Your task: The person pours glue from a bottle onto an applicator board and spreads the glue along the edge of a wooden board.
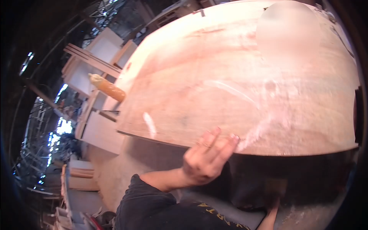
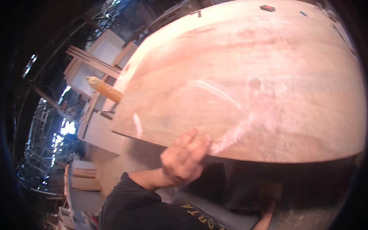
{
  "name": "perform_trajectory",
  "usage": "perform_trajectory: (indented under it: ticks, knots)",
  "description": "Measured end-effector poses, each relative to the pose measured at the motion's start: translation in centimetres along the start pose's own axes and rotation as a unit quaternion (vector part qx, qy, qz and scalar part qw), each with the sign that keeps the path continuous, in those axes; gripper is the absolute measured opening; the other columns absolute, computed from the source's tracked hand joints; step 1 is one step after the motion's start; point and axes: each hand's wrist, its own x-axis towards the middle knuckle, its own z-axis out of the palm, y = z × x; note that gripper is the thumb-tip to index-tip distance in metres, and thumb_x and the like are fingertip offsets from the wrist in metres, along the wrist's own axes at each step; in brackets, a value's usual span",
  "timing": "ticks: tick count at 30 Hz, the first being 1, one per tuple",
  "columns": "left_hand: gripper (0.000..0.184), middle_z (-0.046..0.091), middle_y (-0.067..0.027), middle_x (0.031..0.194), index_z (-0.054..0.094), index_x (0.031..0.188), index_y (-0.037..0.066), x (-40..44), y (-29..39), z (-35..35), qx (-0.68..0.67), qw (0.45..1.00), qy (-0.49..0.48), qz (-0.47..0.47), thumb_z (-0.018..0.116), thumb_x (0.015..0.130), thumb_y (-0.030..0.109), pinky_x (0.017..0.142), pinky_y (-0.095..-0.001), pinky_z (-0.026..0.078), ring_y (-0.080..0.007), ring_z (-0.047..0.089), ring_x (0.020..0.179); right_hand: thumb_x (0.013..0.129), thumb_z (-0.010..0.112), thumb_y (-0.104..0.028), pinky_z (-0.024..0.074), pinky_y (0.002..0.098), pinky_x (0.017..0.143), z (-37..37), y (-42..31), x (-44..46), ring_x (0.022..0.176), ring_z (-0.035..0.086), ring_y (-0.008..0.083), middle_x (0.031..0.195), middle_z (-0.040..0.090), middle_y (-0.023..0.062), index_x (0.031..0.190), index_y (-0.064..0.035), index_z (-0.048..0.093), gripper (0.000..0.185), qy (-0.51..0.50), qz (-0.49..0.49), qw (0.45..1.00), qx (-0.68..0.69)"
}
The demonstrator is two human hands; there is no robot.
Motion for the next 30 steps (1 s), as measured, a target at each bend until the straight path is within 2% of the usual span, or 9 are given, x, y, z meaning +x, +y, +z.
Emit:
perform_trajectory:
  ticks: [7, 10, 14, 16, 18, 19, 23, 28, 30]
  knots:
    - [0.077, 0.06, -0.0147, 0.141, 0.052, 0.148, 0.003, 2.6, -0.2, -5.1, -0.163, 0.963, -0.209, -0.054, 0.081, 0.079, 0.02, 0.11, -0.049, 0.051, -0.044, 0.054, 0.135, 0.095, 0.062, -0.005, 0.053, 0.057, 0.103, 5.8, 5.2, -5.4, 0.117, 0.064, 0.0273, 0.131, 0.065, 0.0058, 0.135, -0.0066, 0.06, 0.039, 0.054, 0.128, 0.989, -0.04]
    - [0.076, 0.06, -0.0157, 0.14, 0.051, 0.149, 0.005, 3.3, -1.7, -7.7, -0.224, 0.951, -0.213, -0.025, 0.08, 0.08, 0.019, 0.11, -0.0495, 0.05, -0.0462, 0.053, 0.135, 0.092, 0.064, 0.003, 0.0532, 0.0598, 0.103, 16.2, 3.2, -13.2, 0.116, 0.065, 0.0268, 0.128, 0.068, 0.0051, 0.132, -0.0099, 0.062, 0.043, 0.078, 0.074, 0.994, 0.036]
    - [0.064, 0.061, -0.0189, 0.136, 0.059, 0.141, 0.003, 0.4, -6.7, -11.9, -0.374, 0.911, -0.166, -0.059, 0.071, 0.078, 0.0, 0.108, -0.0504, 0.05, -0.0435, 0.057, 0.132, 0.089, 0.069, 0.005, 0.0521, 0.0554, 0.106, 23.4, -0.2, -23.7, 0.111, 0.067, 0.0237, 0.114, 0.072, 0.0017, 0.121, -0.0123, 0.068, 0.036, 0.063, 0.061, 0.994, 0.066]
    - [0.052, 0.065, -0.0214, 0.126, 0.065, 0.132, 0.002, -1.8, -10.7, -15.8, -0.343, 0.922, -0.085, -0.161, 0.066, 0.08, -0.004, 0.104, -0.0479, 0.053, -0.0409, 0.063, 0.125, 0.088, 0.07, 0.003, 0.0501, 0.0559, 0.109, 24.2, -1.2, -27.3, 0.112, 0.067, 0.0242, 0.117, 0.072, 0.0031, 0.123, -0.0125, 0.067, 0.038, 0.028, 0.066, 0.995, 0.075]
    - [0.042, 0.068, -0.0225, 0.121, 0.067, 0.127, 0.001, -5.1, -15.9, -17.8, -0.32, 0.874, -0.013, -0.366, 0.066, 0.085, 0.001, 0.101, -0.0453, 0.054, -0.0395, 0.067, 0.118, 0.086, 0.072, 0.001, 0.0491, 0.057, 0.109, 27.9, -3.3, -31.5, 0.112, 0.067, 0.0257, 0.117, 0.072, 0.0046, 0.12, -0.0114, 0.068, 0.037, 0.024, 0.048, 0.997, 0.051]
    - [0.038, 0.067, -0.0223, 0.123, 0.065, 0.127, 0.0, -4.5, -18.6, -20.0, -0.22, 0.886, 0.051, -0.406, 0.068, 0.088, 0.005, 0.102, -0.0441, 0.052, -0.0382, 0.066, 0.118, 0.084, 0.073, -0.001, 0.0487, 0.0575, 0.11, 31.5, -4.3, -33.5, 0.113, 0.067, 0.0265, 0.116, 0.073, 0.0054, 0.119, -0.0109, 0.068, 0.036, 0.023, 0.034, 0.998, 0.041]
    - [0.081, 0.053, -0.0239, 0.141, 0.034, 0.153, -0.002, -12.2, -35.6, -18.1, -0.132, 0.789, 0.172, -0.575, 0.077, 0.085, 0.009, 0.115, -0.0457, 0.04, -0.0379, 0.053, 0.133, 0.081, 0.077, -0.006, 0.0516, 0.058, 0.104, 39.6, -6.6, -36.1, 0.108, 0.069, 0.0306, 0.113, 0.074, 0.0083, 0.114, -0.0087, 0.07, 0.034, -0.018, -0.01, 0.999, -0.032]
    - [0.126, 0.028, -0.0331, 0.161, 0.002, 0.163, -0.005, -16.6, -53.2, -17.9, -0.061, 0.702, 0.183, -0.686, 0.09, 0.078, 0.025, 0.124, -0.052, 0.029, -0.0448, 0.034, 0.15, 0.087, 0.075, -0.006, 0.0635, 0.0422, 0.082, 37.0, -8.7, -30.6, 0.085, 0.073, 0.0272, 0.113, 0.073, 0.0077, 0.135, -0.0054, 0.06, 0.051, -0.28, -0.066, 0.956, -0.06]
    - [0.137, 0.022, -0.0339, 0.165, -0.001, 0.162, -0.008, -16.5, -56.7, -18.7, -0.098, 0.699, 0.165, -0.688, 0.095, 0.072, 0.029, 0.128, -0.051, 0.025, -0.0456, 0.025, 0.155, 0.093, 0.069, -0.007, 0.0614, 0.043, 0.084, 51.4, -6.6, -34.0, 0.093, 0.073, 0.0227, 0.112, 0.074, 0.0051, 0.132, -0.0075, 0.062, 0.04, -0.114, -0.195, 0.97, -0.088]
